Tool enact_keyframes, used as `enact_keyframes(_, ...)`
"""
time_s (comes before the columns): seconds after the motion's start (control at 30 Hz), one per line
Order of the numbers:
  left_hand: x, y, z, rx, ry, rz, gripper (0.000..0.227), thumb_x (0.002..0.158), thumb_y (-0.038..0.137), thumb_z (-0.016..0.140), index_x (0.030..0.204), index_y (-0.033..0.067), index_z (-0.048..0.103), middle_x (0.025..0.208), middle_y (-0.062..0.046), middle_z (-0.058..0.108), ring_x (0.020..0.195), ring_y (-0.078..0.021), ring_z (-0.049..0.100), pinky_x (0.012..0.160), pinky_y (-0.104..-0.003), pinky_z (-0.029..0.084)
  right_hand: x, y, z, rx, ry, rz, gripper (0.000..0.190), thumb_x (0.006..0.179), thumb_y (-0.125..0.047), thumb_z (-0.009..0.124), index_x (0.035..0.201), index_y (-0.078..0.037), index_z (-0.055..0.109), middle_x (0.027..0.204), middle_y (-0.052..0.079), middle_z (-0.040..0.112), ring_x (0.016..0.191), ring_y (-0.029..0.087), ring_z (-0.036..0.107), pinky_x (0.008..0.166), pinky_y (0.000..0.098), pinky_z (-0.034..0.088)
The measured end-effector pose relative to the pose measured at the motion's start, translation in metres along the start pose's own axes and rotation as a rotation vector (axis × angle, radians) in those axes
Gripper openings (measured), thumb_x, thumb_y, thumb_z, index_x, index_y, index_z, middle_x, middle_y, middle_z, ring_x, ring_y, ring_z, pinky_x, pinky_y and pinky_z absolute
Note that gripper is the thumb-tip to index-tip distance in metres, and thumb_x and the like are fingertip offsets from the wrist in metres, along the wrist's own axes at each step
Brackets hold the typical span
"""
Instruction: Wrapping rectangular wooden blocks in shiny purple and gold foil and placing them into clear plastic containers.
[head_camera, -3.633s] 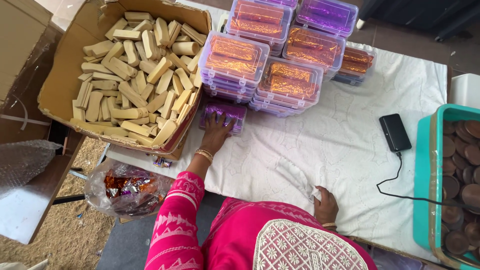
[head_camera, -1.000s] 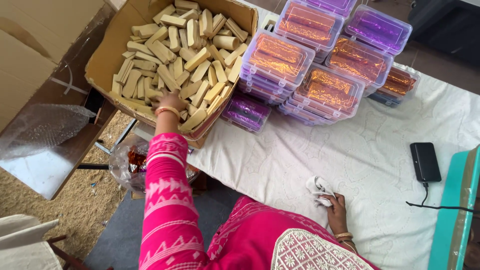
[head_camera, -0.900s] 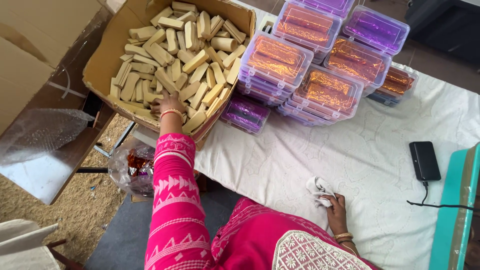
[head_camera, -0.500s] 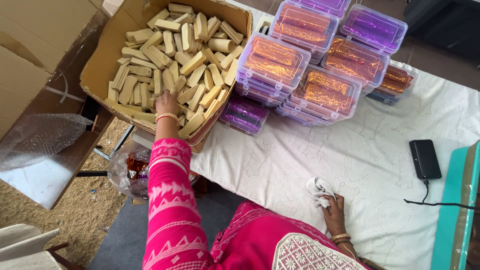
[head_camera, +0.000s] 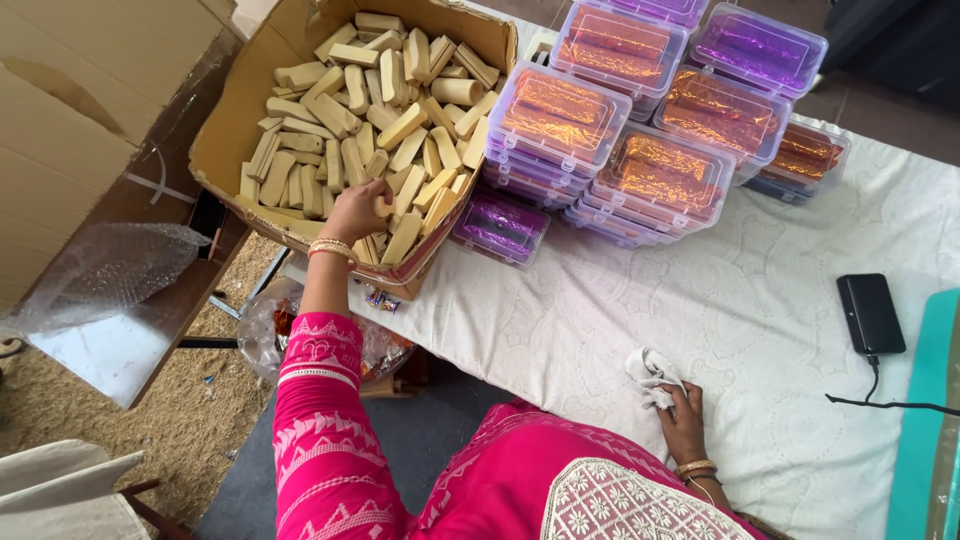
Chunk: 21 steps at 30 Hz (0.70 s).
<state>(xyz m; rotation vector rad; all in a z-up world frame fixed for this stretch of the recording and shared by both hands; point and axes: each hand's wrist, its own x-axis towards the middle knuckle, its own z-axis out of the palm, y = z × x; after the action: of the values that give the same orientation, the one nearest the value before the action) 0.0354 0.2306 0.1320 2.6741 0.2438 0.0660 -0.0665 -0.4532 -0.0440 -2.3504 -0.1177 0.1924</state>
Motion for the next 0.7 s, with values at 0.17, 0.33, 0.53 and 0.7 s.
enact_keyframes(0.17, -0.01, 0.02, -0.012, -0.172, -0.037, 0.091, 0.042, 0.065, 0.016, 0.089, 0.096, 0.0113, 0.061, 0.098, -0.007, 0.067, 0.096, -0.0298, 0.064, 0.087, -0.041, 0.051, 0.001, -0.008, -0.002, 0.058, -0.024, 0.035, 0.037, 0.084, -0.012, 0.073, 0.12, -0.009, 0.064, 0.13, 0.012, 0.046, 0.115, 0.026, 0.057, 0.087, 0.0356, 0.056)
enact_keyframes(0.33, -0.028, 0.037, -0.023, -0.381, 0.001, 0.003, 0.042, 0.072, 0.009, 0.086, 0.107, 0.0124, 0.062, 0.106, -0.005, 0.07, 0.097, -0.0229, 0.068, 0.084, -0.037, 0.055, 0.003, 0.006, 0.003, 0.074, -0.016, 0.001, 0.028, 0.092, -0.026, 0.072, 0.111, -0.006, 0.068, 0.126, 0.013, 0.048, 0.112, 0.026, 0.057, 0.091, 0.0374, 0.053)
enact_keyframes(0.53, -0.046, 0.054, -0.022, -0.664, 0.049, -0.089, 0.043, 0.085, 0.011, 0.079, 0.124, 0.0139, 0.06, 0.118, -0.001, 0.067, 0.102, -0.0142, 0.069, 0.083, -0.028, 0.062, 0.003, 0.007, 0.005, 0.046, 0.008, -0.039, 0.025, 0.091, -0.028, 0.071, 0.098, -0.003, 0.071, 0.12, 0.013, 0.051, 0.109, 0.027, 0.056, 0.087, 0.037, 0.053)
enact_keyframes(0.7, -0.061, 0.067, -0.018, -0.864, 0.01, -0.255, 0.04, 0.092, 0.019, 0.073, 0.128, 0.0145, 0.057, 0.103, -0.006, 0.069, 0.092, -0.015, 0.069, 0.071, -0.028, 0.061, 0.004, 0.004, 0.003, -0.075, -0.016, -0.07, 0.025, 0.09, -0.029, 0.073, 0.103, -0.007, 0.071, 0.11, 0.013, 0.056, 0.104, 0.028, 0.057, 0.085, 0.0379, 0.055)
